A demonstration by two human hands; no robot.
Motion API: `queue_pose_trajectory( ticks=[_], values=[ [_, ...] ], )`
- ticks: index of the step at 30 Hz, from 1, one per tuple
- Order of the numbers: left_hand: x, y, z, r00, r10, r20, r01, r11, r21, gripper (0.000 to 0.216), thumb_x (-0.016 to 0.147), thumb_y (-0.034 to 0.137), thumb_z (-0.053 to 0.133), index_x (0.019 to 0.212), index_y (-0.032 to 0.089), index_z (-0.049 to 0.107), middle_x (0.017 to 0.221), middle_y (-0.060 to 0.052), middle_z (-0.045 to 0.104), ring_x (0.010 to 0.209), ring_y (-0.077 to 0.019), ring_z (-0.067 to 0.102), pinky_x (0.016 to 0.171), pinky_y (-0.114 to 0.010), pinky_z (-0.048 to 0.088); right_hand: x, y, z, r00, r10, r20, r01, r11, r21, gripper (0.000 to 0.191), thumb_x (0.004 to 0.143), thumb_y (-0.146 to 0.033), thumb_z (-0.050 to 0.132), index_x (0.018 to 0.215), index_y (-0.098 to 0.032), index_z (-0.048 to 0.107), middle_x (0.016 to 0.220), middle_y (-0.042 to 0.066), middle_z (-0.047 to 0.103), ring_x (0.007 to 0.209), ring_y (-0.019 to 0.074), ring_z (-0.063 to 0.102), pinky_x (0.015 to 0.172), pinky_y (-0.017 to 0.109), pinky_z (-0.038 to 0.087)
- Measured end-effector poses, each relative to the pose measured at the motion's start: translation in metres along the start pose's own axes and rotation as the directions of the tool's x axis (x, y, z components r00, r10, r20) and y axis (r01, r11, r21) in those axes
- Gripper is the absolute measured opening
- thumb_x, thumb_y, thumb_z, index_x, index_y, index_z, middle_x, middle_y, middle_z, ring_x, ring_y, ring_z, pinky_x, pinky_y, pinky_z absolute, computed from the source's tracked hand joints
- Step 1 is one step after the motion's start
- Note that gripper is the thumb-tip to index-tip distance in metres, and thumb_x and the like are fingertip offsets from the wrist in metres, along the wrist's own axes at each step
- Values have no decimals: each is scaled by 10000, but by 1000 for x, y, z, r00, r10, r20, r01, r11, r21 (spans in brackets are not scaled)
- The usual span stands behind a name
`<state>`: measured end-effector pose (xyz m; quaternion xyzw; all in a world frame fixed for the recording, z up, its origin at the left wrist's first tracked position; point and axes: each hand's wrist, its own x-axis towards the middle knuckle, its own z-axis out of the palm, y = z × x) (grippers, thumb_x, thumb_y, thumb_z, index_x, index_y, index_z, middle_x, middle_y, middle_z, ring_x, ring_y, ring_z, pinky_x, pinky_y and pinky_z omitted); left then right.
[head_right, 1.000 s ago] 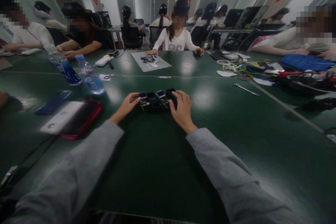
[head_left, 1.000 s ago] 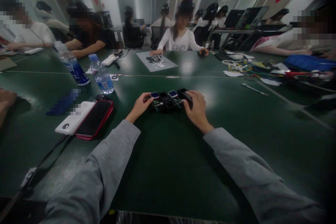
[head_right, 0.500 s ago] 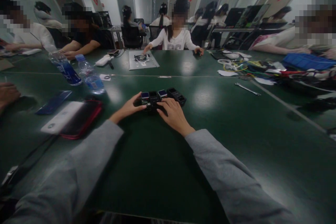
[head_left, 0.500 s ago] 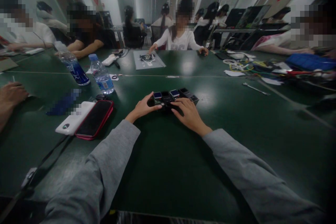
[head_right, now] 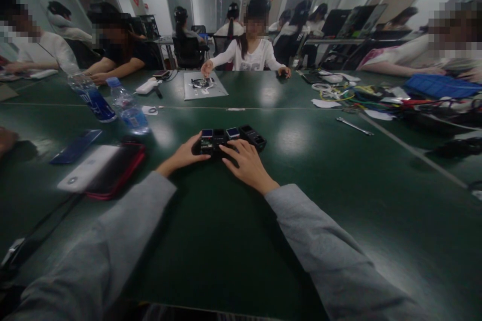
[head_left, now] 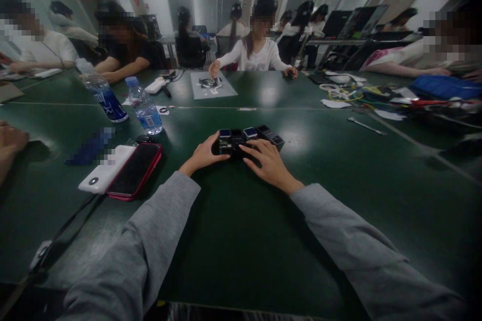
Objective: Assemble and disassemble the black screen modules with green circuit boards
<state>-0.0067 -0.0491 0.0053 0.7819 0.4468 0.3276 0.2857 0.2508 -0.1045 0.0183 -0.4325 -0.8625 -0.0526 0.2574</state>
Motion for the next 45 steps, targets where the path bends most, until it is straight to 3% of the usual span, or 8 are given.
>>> queue_pose_trajectory(
  ticks=[10, 17, 22, 29, 32, 37, 41, 45],
  values=[
    [3, -11, 2, 1000, 26, 7, -26, 1000, 0, 810, 755, 424, 678, 1455, 239, 315, 1521, -108, 344, 1374, -314, 362, 1127, -515, 291, -1, -1, 1, 999, -42, 23, 43, 998, -48, 505, 951, -380, 481, 1441, -335, 368, 1410, 53, 413, 1276, 282, 352, 1017, 470, 354],
    [3, -13, 4, 1000, 0, 0, 0, 1000, 21, 838, 756, 411, 669, 1471, 217, 277, 1512, -114, 360, 1352, -309, 397, 1112, -516, 322, 0, -7, -5, 993, -59, -102, 57, 998, -24, 326, 952, -306, 474, 1256, -269, 585, 1217, 89, 518, 1170, 254, 442, 958, 426, 395],
    [0, -2, 2, 999, -32, -3, 32, 997, 67, 959, 690, 539, 711, 1478, 223, 263, 1496, -127, 384, 1333, -338, 420, 1093, -532, 342, 0, -8, -2, 997, -80, 4, 80, 996, -40, 252, 950, -339, 490, 1119, -273, 665, 1273, 76, 505, 1225, 272, 403, 976, 452, 366],
    [0, 3, 4, 999, -20, -34, 25, 988, 154, 968, 694, 623, 668, 1474, 207, 276, 1465, -138, 428, 1320, -331, 440, 1077, -494, 376, 1, -7, 0, 994, -96, 58, 98, 994, -47, 299, 954, -354, 484, 1218, -282, 605, 1328, 62, 491, 1257, 268, 384, 996, 467, 340],
    [0, 0, 6, 999, 9, -42, -2, 985, 172, 916, 736, 621, 629, 1470, 201, 279, 1463, -136, 432, 1324, -311, 439, 1074, -478, 383, 1, -8, 0, 998, -54, -9, 54, 998, -39, 293, 959, -323, 469, 1216, -260, 595, 1283, 74, 513, 1223, 263, 412, 981, 449, 362],
    [1, -2, 7, 999, 6, -47, 4, 980, 201, 867, 763, 612, 606, 1461, 207, 292, 1447, -140, 449, 1300, -318, 461, 1045, -514, 398, 2, -1, 4, 975, 130, -180, -141, 989, -50, 289, 958, -253, 425, 1190, -165, 573, 1176, 127, 543, 1145, 273, 463, 934, 437, 415],
    [1, -1, 7, 999, 6, -46, 4, 977, 215, 858, 762, 614, 606, 1460, 226, 292, 1431, -136, 467, 1280, -322, 479, 1014, -510, 426, 2, 5, 8, 964, 192, -185, -209, 975, -75, 273, 943, -246, 430, 1151, -140, 572, 1132, 140, 541, 1087, 285, 485, 909, 449, 447],
    [1, -2, 9, 999, 7, -47, 4, 972, 235, 857, 765, 632, 592, 1460, 235, 285, 1426, -132, 470, 1276, -318, 482, 1008, -498, 433, 1, 3, 8, 975, 164, -147, -171, 985, -33, 275, 944, -247, 430, 1172, -149, 550, 1151, 137, 521, 1087, 268, 490, 925, 439, 467]
  ],
)
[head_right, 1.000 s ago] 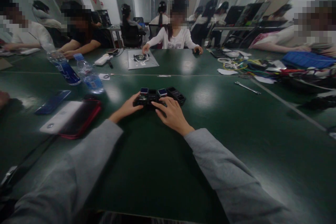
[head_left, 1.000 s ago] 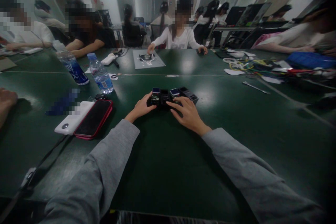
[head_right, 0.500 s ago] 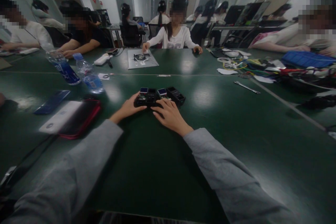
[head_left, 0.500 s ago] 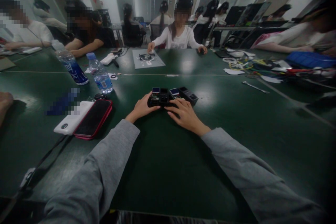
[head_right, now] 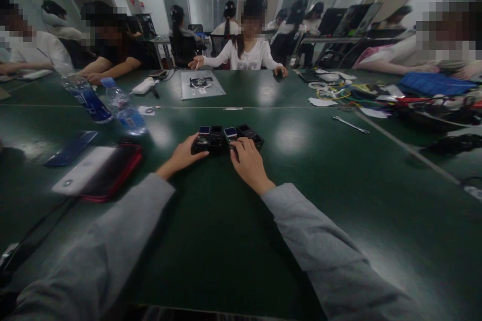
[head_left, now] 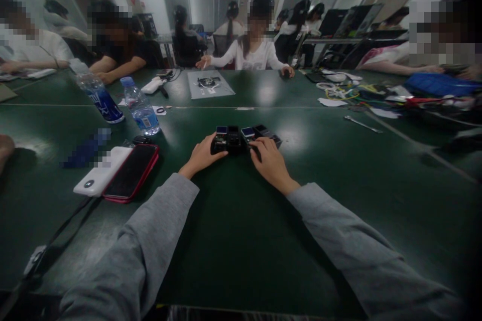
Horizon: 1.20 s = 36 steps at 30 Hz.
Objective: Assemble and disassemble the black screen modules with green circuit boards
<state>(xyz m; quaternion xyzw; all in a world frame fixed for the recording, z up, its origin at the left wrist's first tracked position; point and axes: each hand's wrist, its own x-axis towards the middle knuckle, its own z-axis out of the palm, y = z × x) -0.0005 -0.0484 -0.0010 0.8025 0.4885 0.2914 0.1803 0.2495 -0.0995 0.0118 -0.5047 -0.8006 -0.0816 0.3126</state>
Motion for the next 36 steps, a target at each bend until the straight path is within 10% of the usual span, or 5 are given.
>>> queue_pose_trajectory(
  ticks=[36],
  values=[
    [2, 23, 4, 992, -75, -97, 87, 988, 125, 757, 771, 610, 602, 1372, 206, 381, 1339, -152, 516, 1209, -338, 501, 954, -542, 419, 4, 5, 1, 992, 82, 92, -92, 991, 100, 326, 966, -309, 424, 1272, -205, 471, 1223, 124, 496, 1112, 266, 539, 871, 440, 534]
  ],
)
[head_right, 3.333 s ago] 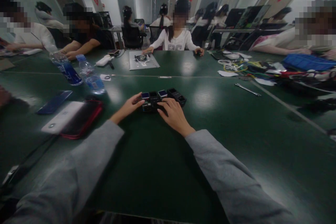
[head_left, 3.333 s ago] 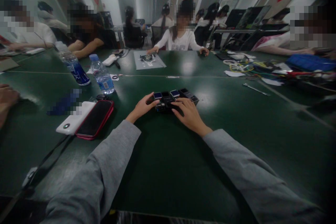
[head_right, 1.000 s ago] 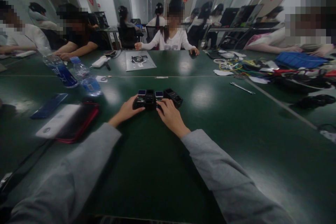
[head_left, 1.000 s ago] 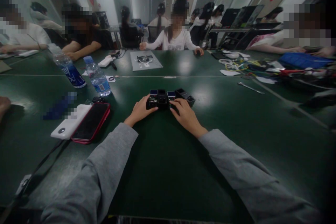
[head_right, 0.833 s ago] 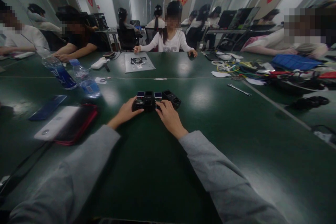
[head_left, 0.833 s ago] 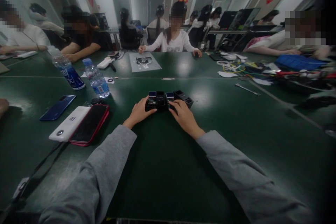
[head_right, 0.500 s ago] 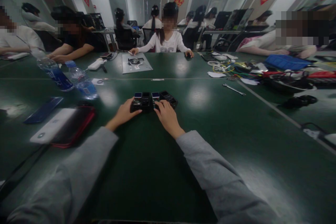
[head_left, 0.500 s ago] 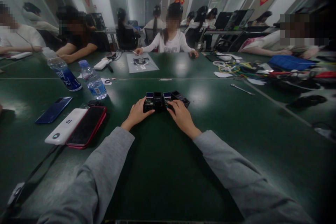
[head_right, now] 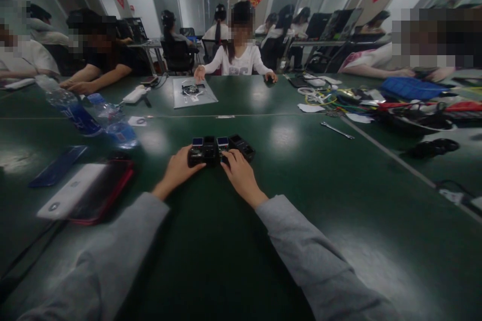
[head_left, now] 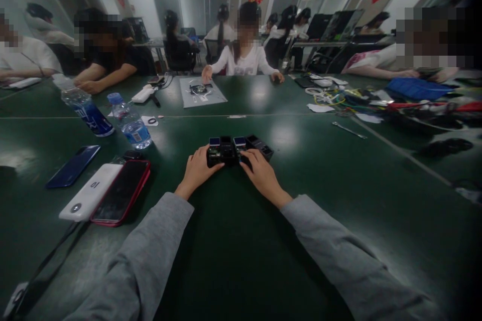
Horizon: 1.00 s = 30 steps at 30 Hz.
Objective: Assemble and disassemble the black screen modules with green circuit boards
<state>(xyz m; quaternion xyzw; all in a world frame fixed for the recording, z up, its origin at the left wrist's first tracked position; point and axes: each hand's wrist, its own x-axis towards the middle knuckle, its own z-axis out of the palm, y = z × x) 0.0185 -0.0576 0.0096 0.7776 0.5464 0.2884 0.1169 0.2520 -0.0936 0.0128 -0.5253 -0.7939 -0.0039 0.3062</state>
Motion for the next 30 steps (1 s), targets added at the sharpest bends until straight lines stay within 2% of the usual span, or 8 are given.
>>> queue_pose_trajectory(
  ticks=[6, 10, 15, 18, 24, 28, 30],
  values=[
    [1, 0, 2, 1000, 10, -1, -10, 1000, -14, 747, 779, 588, 608, 1377, 206, 373, 1344, -152, 512, 1219, -335, 490, 969, -548, 412, -1, -1, -1, 999, 34, 35, -36, 997, 63, 352, 966, -316, 422, 1304, -224, 456, 1257, 115, 479, 1070, 259, 571, 819, 436, 568],
    [2, -3, 2, 1000, 17, 13, -16, 998, -52, 763, 771, 587, 616, 1391, 225, 356, 1371, -146, 489, 1243, -334, 476, 978, -552, 412, -2, 0, -3, 999, 9, 51, -14, 996, 93, 388, 970, -278, 398, 1354, -235, 426, 1294, 114, 461, 1131, 263, 546, 860, 444, 562],
    [5, -11, 4, 998, 54, 6, -53, 991, -119, 979, 726, 616, 645, 1486, 224, 169, 1522, -179, 293, 1356, -360, 355, 1029, -563, 374, -4, 0, -5, 998, 12, 60, -18, 995, 97, 411, 973, -241, 371, 1382, -238, 414, 1327, 110, 454, 1176, 258, 524, 909, 439, 545],
    [7, -14, 4, 998, 62, 15, -59, 987, -146, 965, 756, 601, 622, 1502, 258, 116, 1537, -162, 285, 1378, -349, 330, 1045, -568, 354, -4, 0, -5, 997, 10, 75, -19, 994, 111, 426, 973, -237, 371, 1398, -247, 401, 1347, 107, 444, 1185, 257, 522, 913, 441, 546],
    [6, -9, -2, 995, 94, -37, -98, 983, -155, 857, 760, 575, 640, 1461, 269, 253, 1521, -137, 311, 1371, -325, 343, 1063, -547, 352, -4, 1, -4, 997, -10, 76, 1, 993, 118, 469, 961, -235, 386, 1427, -277, 357, 1359, 109, 430, 1185, 274, 524, 882, 466, 559],
    [1, 0, -8, 983, 142, -120, -156, 981, -112, 687, 761, 532, 668, 1351, 279, 423, 1385, -110, 436, 1286, -297, 431, 1033, -513, 396, -4, 0, -5, 996, -33, 88, 22, 992, 122, 489, 956, -229, 392, 1439, -273, 331, 1368, 107, 419, 1183, 266, 525, 889, 446, 558],
    [-2, 5, -11, 974, 205, -94, -212, 975, -73, 554, 789, 482, 660, 1279, 280, 495, 1298, -95, 492, 1218, -280, 476, 1000, -491, 425, -4, -1, -5, 995, -32, 98, 21, 993, 113, 487, 956, -229, 394, 1438, -260, 333, 1371, 109, 414, 1191, 264, 518, 901, 436, 553]
  ],
)
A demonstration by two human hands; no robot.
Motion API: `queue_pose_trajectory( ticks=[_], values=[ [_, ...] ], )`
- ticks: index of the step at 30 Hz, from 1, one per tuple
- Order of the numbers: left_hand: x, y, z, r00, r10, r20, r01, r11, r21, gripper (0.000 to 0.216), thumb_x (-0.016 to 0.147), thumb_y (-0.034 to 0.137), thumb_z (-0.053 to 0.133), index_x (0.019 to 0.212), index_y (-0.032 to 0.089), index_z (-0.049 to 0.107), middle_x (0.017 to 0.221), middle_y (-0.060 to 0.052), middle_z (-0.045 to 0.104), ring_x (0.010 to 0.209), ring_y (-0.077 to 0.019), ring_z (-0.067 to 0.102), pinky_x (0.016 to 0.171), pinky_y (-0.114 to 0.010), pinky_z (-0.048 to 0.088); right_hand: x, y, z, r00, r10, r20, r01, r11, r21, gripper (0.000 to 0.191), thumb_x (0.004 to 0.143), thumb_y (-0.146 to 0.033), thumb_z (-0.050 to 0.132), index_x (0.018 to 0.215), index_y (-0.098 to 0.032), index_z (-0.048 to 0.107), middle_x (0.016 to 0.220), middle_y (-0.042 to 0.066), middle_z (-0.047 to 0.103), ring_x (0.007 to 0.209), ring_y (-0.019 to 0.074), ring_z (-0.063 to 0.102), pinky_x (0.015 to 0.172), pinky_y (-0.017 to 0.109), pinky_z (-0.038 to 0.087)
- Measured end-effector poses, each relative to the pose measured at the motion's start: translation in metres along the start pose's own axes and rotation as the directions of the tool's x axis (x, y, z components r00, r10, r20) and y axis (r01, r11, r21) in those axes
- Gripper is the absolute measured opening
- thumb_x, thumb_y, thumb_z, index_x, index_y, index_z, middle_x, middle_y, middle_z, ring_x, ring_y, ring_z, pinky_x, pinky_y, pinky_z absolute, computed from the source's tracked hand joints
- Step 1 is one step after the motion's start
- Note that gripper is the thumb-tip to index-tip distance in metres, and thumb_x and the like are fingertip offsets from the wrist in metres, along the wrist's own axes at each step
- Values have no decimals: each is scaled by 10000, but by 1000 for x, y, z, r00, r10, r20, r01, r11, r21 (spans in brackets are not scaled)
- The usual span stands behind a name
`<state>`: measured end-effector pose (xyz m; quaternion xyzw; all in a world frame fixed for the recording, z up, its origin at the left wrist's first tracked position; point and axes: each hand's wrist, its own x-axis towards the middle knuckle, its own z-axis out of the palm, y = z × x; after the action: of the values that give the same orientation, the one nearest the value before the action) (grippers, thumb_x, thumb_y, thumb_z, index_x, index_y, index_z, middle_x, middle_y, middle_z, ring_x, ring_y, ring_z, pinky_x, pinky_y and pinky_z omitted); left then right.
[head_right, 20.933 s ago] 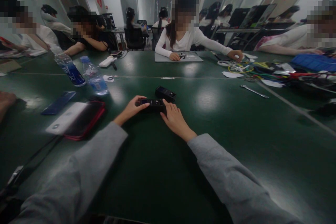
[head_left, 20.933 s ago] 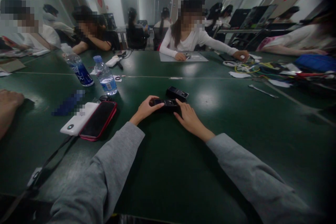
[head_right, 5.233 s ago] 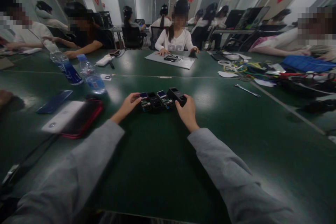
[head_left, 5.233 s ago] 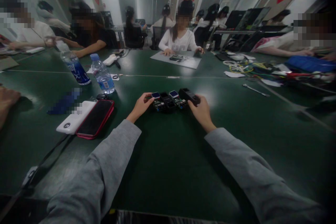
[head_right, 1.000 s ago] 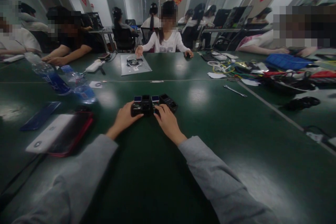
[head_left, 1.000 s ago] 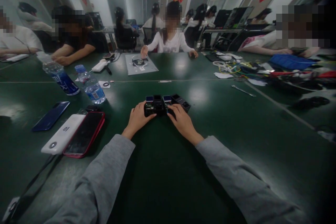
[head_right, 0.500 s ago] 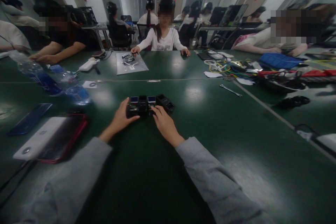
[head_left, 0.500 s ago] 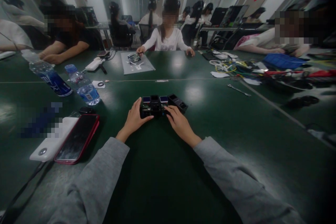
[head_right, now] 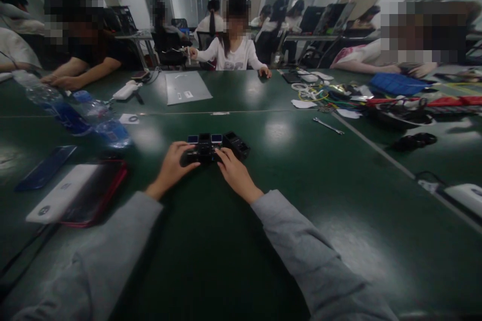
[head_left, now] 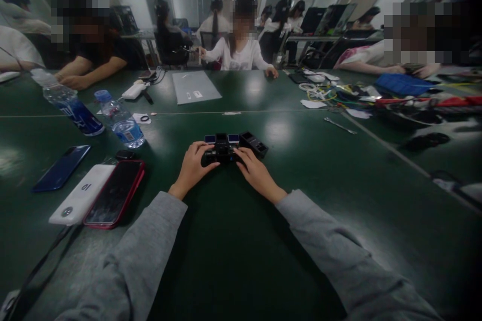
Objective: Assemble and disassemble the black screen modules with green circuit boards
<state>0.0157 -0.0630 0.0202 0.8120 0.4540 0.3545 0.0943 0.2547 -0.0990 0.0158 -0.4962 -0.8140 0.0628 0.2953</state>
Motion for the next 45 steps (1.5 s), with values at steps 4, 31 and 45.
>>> queue_pose_trajectory(
  ticks=[4, 31, 45],
  values=[
    [-1, 8, -3, 989, 103, 105, -108, 993, 45, 393, 863, 372, 600, 1237, 276, 526, 1208, -70, 543, 1140, -253, 513, 949, -461, 457, 1, -1, 0, 1000, 6, 6, -6, 1000, 1, 478, 958, -232, 396, 1433, -247, 344, 1367, 112, 415, 1197, 265, 512, 918, 432, 542],
    [-2, 16, 2, 983, 183, 10, -180, 955, 236, 409, 874, 202, 524, 1282, 211, 512, 1275, -108, 549, 1221, -274, 474, 1005, -468, 397, 0, 0, 2, 998, 60, 24, -58, 995, -85, 493, 979, -296, 368, 1463, -236, 300, 1402, 120, 402, 1103, 269, 572, 874, 437, 552],
    [12, 23, 23, 966, 252, 52, -257, 939, 230, 362, 933, 227, 484, 1294, 228, 522, 1310, -66, 599, 1244, -196, 520, 1075, -444, 334, 3, 1, 3, 999, 34, 15, -33, 997, -77, 530, 968, -269, 381, 1483, -243, 260, 1410, 134, 386, 1152, 276, 533, 929, 460, 504]
  ],
)
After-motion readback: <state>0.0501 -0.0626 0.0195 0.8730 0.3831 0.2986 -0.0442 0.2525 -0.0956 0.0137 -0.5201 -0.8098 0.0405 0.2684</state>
